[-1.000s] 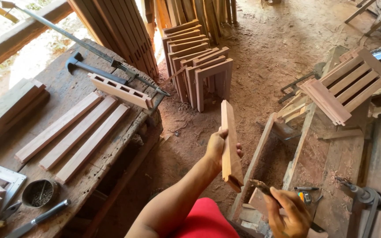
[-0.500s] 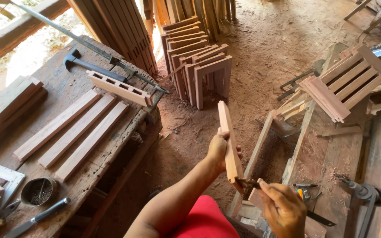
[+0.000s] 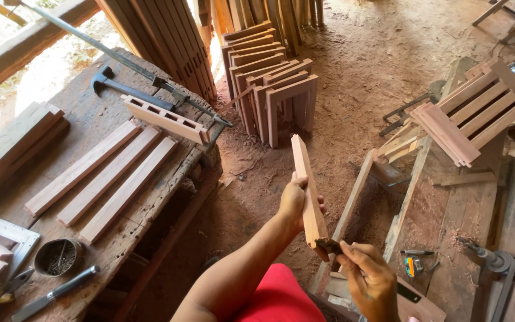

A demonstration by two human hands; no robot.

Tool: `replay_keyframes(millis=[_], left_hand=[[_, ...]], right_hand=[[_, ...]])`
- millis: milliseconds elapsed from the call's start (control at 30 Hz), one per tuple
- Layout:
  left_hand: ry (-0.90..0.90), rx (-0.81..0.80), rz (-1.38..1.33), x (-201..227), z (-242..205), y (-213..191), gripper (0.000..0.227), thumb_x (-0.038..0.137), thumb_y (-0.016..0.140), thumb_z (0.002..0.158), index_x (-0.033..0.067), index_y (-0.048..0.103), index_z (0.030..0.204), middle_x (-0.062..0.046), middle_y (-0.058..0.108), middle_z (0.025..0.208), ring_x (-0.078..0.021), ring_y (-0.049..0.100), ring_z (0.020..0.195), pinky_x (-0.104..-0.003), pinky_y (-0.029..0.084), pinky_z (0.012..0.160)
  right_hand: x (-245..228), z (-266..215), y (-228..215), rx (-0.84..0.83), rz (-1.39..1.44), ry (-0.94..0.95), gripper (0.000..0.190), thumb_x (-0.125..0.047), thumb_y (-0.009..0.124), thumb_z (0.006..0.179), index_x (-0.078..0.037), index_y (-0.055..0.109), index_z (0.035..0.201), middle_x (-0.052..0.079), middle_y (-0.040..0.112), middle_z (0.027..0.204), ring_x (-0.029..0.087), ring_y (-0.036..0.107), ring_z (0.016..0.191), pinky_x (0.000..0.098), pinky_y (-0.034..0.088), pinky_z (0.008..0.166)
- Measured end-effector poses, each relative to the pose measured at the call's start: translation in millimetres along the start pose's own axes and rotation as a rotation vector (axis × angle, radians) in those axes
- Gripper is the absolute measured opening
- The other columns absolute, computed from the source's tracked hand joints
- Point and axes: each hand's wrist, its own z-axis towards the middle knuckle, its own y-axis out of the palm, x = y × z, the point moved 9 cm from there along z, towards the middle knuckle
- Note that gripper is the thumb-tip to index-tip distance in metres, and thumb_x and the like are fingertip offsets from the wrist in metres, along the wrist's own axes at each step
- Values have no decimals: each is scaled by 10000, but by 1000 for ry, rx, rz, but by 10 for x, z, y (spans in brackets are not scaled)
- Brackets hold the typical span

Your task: The person uses a chisel to carve and shape the edges of small wooden planks. They repeatedly pick up planks from a workbench, carve them, and place them back down or onto a nearby wooden structure.

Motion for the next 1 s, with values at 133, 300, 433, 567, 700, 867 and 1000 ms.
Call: replay_keyframes(millis=[133, 300, 433, 567, 700, 867, 1000], left_hand=[[-13, 35, -11, 14, -19, -9, 545, 349, 380, 1070, 70, 316, 1534, -71, 514, 807, -151, 512, 617, -288, 497, 546], [61, 19, -51, 152, -44, 6, 555, 320, 383, 1063, 1, 322, 1514, -92, 512, 859, -147, 529, 658, -254, 494, 547], [122, 11, -57, 225, -46, 19, 543, 304, 366, 1077, -12, 312, 1515, -95, 523, 859, -138, 534, 658, -249, 502, 553], [143, -6, -101, 265, -82, 14, 528, 303, 349, 1074, 49, 284, 1533, -110, 505, 885, -148, 528, 665, -249, 495, 547], [128, -3, -134, 265, -66, -7, 524, 314, 341, 1079, 22, 295, 1512, -88, 497, 827, -143, 519, 624, -247, 496, 518], [103, -10, -110, 222, -67, 28, 530, 315, 346, 1078, 28, 288, 1520, -87, 500, 829, -141, 519, 620, -246, 494, 514], [88, -23, -89, 150, -95, 65, 538, 316, 353, 1077, 35, 278, 1529, -86, 503, 832, -138, 520, 615, -244, 492, 508]], right_hand=[[-109, 37, -108, 67, -156, -101, 289, 60, 698, 794, -41, 694, 1065, 65, 722, 965, 93, 619, 644, 185, 524, 512], [-11, -69, -210, 152, -37, -23, 274, -9, 675, 861, -78, 684, 1126, 69, 727, 1017, 38, 540, 533, 154, 430, 396], [-106, -89, -122, 122, -130, -55, 236, -1, 716, 809, -74, 699, 1033, 61, 709, 939, 50, 542, 539, 167, 471, 394], [-291, -69, -145, 115, -368, -77, 294, -28, 789, 744, -43, 718, 1029, 64, 729, 878, 68, 542, 497, 213, 470, 433], [-332, -89, -208, 113, -500, -49, 283, -81, 812, 745, -60, 744, 1019, 57, 753, 892, 125, 658, 611, 266, 544, 571], [-315, -97, -207, 100, -468, -63, 274, -83, 798, 755, -60, 737, 1021, 54, 743, 892, 117, 642, 605, 258, 534, 555], [-330, -58, -183, 80, -423, -102, 263, -85, 781, 767, -61, 729, 1024, 50, 730, 893, 108, 621, 598, 247, 522, 535]])
